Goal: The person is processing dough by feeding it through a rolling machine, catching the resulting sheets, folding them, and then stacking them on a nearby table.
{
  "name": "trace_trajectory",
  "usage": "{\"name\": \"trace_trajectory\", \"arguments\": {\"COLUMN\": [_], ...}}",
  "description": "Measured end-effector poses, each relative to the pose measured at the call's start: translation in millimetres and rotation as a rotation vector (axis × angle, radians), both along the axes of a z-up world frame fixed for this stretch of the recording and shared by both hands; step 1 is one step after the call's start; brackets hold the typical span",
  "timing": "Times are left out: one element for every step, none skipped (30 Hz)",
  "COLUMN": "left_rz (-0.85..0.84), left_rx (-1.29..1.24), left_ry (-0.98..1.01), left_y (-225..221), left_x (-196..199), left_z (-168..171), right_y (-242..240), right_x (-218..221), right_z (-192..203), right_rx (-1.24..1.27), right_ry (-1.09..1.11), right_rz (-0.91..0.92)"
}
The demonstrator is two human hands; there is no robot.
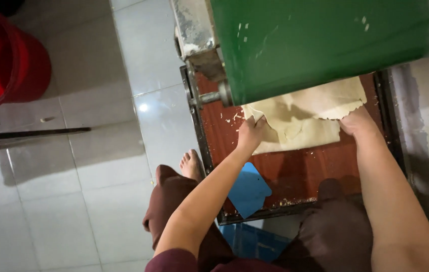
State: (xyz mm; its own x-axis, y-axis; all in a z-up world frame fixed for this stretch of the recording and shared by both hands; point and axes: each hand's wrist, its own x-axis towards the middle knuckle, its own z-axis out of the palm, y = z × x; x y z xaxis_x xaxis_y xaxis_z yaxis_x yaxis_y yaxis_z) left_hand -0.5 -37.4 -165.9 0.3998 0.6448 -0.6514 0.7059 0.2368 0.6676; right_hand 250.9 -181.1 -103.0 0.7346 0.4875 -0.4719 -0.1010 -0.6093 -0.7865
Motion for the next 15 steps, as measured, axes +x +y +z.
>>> {"name": "trace_trajectory", "arguments": {"left_rz": [0.029,0.027,0.040,0.055,0.054,0.130,0.207,0.210,0.322,0.432,0.433,0.427,0.420,0.422,0.325], "left_rx": [0.006,0.003,0.025,0.049,0.048,0.027,0.005,0.004,-0.041,-0.087,-0.087,-0.114,-0.140,-0.138,-0.137], "left_ry": [-0.019,-0.015,0.009,0.032,0.035,0.088,0.140,0.143,0.086,0.027,0.029,-0.035,-0.099,-0.102,-0.090], "left_y": [-1,3,7,13,10,10,11,13,14,17,18,17,16,18,20], "left_x": [5,1,-3,-7,-11,-12,-14,-15,-16,-16,-14,-11,-9,-10,-11], "left_z": [19,10,1,-8,-3,2,8,20,32,44,37,30,22,20,18], "right_y": [-6,-8,-10,-11,-16,-18,-18,-17,-15,-14,-11,-10,-10,0,10], "right_x": [5,8,11,15,12,12,13,16,19,23,19,15,10,6,3], "right_z": [-7,-15,-23,-31,-39,-46,-54,-50,-47,-43,-42,-41,-40,-39,-38], "right_rx": [0.010,0.007,0.013,0.021,0.020,0.035,0.050,0.049,0.047,0.045,0.044,-0.076,-0.194,-0.192,-0.295], "right_ry": [-0.017,-0.013,-0.023,-0.033,-0.030,-0.044,-0.057,-0.054,0.008,0.069,0.071,0.022,-0.027,-0.029,-0.013], "right_rz": [-0.044,-0.046,-0.089,-0.131,-0.132,-0.169,-0.207,-0.204,-0.255,-0.309,-0.308,-0.173,-0.037,-0.034,0.070]}}
